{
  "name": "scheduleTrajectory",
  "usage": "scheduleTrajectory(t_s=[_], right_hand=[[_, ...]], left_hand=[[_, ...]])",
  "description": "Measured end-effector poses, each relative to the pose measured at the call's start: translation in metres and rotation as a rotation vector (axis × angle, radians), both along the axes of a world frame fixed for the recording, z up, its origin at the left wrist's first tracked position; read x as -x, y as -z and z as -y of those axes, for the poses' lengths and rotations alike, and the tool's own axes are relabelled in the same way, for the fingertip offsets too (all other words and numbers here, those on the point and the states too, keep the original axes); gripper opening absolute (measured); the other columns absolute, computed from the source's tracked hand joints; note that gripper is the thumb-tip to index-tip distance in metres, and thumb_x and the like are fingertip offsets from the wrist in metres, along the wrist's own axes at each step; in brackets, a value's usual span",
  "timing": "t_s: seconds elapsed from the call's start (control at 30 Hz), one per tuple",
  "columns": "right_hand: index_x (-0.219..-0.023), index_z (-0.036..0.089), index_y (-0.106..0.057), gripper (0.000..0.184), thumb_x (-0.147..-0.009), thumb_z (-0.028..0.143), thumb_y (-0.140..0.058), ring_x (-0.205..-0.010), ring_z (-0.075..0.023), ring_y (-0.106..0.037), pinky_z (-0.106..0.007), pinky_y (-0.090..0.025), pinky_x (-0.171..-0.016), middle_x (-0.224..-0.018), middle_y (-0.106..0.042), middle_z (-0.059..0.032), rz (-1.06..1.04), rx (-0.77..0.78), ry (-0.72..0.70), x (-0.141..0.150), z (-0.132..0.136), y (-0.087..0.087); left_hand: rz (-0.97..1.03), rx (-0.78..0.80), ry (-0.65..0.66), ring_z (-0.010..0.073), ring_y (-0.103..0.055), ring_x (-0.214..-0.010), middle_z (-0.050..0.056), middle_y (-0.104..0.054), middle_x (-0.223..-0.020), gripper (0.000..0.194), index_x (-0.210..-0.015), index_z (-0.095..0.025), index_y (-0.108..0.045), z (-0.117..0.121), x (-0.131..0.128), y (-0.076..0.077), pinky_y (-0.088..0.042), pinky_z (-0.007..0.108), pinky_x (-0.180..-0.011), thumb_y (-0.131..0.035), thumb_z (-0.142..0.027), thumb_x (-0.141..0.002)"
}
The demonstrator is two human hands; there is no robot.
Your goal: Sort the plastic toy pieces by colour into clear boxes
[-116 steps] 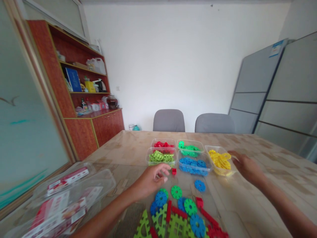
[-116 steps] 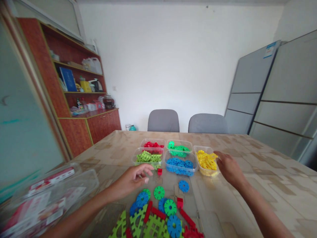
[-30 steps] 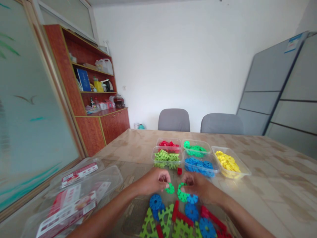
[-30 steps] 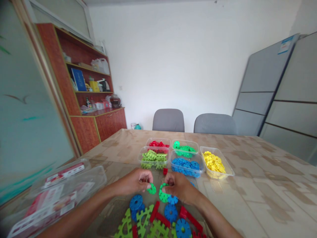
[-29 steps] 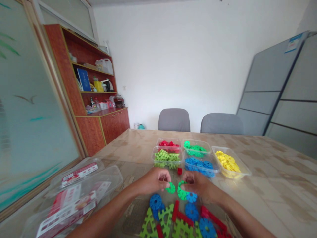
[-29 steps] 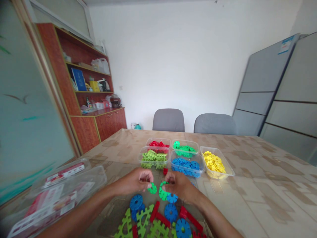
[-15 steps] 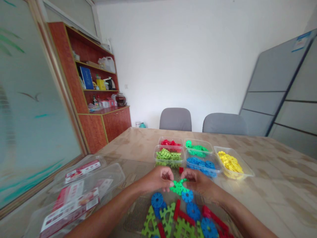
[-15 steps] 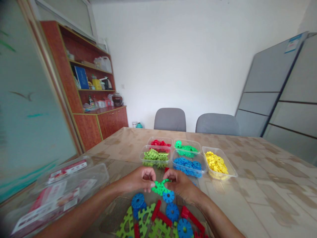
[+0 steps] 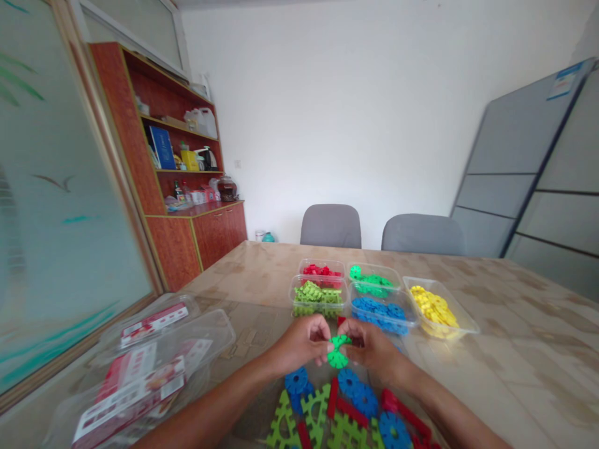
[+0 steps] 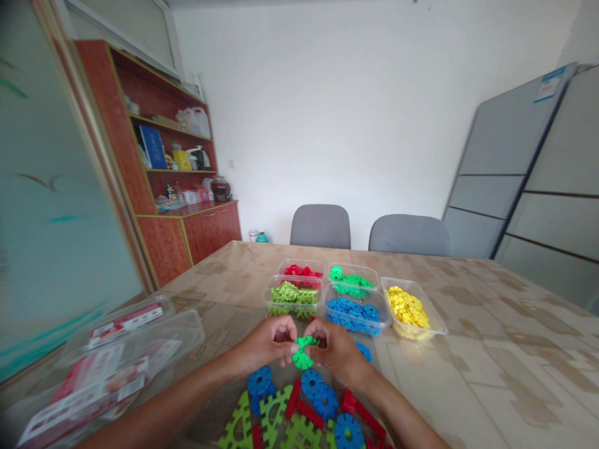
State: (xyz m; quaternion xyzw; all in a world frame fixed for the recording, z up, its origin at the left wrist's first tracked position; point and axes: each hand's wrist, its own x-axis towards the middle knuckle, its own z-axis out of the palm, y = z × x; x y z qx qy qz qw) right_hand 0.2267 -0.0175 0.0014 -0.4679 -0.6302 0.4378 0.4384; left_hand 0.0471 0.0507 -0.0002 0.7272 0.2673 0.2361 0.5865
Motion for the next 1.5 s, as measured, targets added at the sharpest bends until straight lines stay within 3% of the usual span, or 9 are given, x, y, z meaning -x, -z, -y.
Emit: scheduleTrajectory(t_s=[0.23,0.4,0.53,0.73,0.83,1.0,1.13,1.27,1.5], right_hand=[[-0.083,0.019,-0.057,0.025,-0.071,0.039,-0.067,-0.054,-0.0125,-0.052,-0.023,-0.039,-0.048,-0.067,-0.06,0.0027,0.083,-0.055,0.098,-0.024,-0.001,-0.016],[-0.09,0.02,-0.058,0.025,-0.072,0.036,-0.066,-0.052,-0.0136,-0.053,-0.024,-0.041,-0.048,-0.064,-0.06,0.0044,0.161,-0.125,0.353,-0.067,-0.017,-0.037],[-0.094,0.019,-0.061,0.019,-0.082,0.033,-0.064,-0.066,-0.0149,-0.06,-0.026,-0.048,-0.058,-0.079,-0.065,0.0002,0.235,-0.135,0.573,-0.105,-0.048,-0.056],[-0.108,0.016,-0.059,0.021,-0.093,0.03,-0.056,-0.078,-0.0154,-0.063,-0.034,-0.054,-0.07,-0.102,-0.064,-0.0049,0.313,-0.036,0.731,-0.136,-0.062,-0.054],[-0.102,0.016,-0.061,0.017,-0.088,0.023,-0.055,-0.073,-0.0161,-0.065,-0.031,-0.053,-0.067,-0.097,-0.067,-0.0062,0.327,-0.035,0.674,-0.134,-0.041,-0.05],[-0.091,0.021,-0.067,0.019,-0.078,0.032,-0.058,-0.059,-0.0186,-0.063,-0.027,-0.047,-0.053,-0.067,-0.067,-0.0001,0.374,0.01,0.367,-0.112,0.016,-0.05],[-0.095,0.023,-0.068,0.021,-0.077,0.028,-0.059,-0.067,-0.0202,-0.062,-0.028,-0.044,-0.058,-0.075,-0.069,-0.0018,0.696,0.1,0.023,-0.088,0.061,-0.045],[-0.096,0.022,-0.067,0.035,-0.061,0.025,-0.073,-0.079,-0.0258,-0.062,-0.032,-0.042,-0.063,-0.093,-0.069,-0.0073,1.024,0.171,0.034,-0.058,0.08,-0.042],[-0.082,0.021,-0.065,0.014,-0.077,0.013,-0.055,-0.07,-0.0192,-0.062,-0.025,-0.037,-0.056,-0.079,-0.068,-0.0038,0.983,0.076,-0.025,-0.04,0.067,-0.04]], left_hand=[[0.029,-0.072,-0.025,0.0104,-0.057,-0.059,0.001,-0.058,-0.08,0.029,-0.088,-0.014,-0.054,-0.011,0.004,-0.004,-0.043,0.02,-0.048,-0.064,-0.037,-0.073],[0.009,-0.104,-0.009,0.0115,-0.058,-0.062,0.001,-0.059,-0.08,0.026,-0.087,-0.014,-0.057,-0.015,0.008,-0.007,-0.044,0.021,-0.052,-0.063,-0.036,-0.075],[-0.017,-0.121,0.0,0.0125,-0.058,-0.064,0.002,-0.059,-0.08,0.026,-0.087,-0.013,-0.058,-0.012,0.009,-0.012,-0.044,0.022,-0.054,-0.061,-0.036,-0.074],[-0.072,-0.151,0.031,0.014,-0.057,-0.066,0.002,-0.057,-0.079,0.03,-0.089,-0.014,-0.056,-0.015,0.014,-0.015,-0.044,0.023,-0.056,-0.061,-0.04,-0.074],[-0.12,-0.171,0.07,0.014,-0.055,-0.064,0.002,-0.058,-0.076,0.029,-0.09,-0.014,-0.057,-0.018,0.019,-0.018,-0.044,0.023,-0.055,-0.061,-0.039,-0.076],[-0.193,-0.267,0.136,0.015,-0.055,-0.069,0.001,-0.062,-0.078,0.018,-0.089,-0.014,-0.062,-0.009,0.022,-0.028,-0.043,0.025,-0.064,-0.062,-0.027,-0.076],[-0.26,-0.414,0.213,0.0216,-0.058,-0.089,0.003,-0.065,-0.095,0.033,-0.102,-0.019,-0.065,0.014,0.017,-0.033,-0.043,0.029,-0.078,-0.073,-0.026,-0.071],[-0.291,-0.674,0.354,0.0276,-0.051,-0.114,0.008,-0.057,-0.124,0.052,-0.118,-0.023,-0.059,0.035,0.007,-0.03,-0.036,0.034,-0.097,-0.078,-0.033,-0.071],[-0.372,-0.766,0.34,0.0219,-0.06,-0.093,0.003,-0.064,-0.095,0.027,-0.104,-0.023,-0.065,0.033,0.004,-0.028,-0.042,0.026,-0.08,-0.073,-0.023,-0.078]])
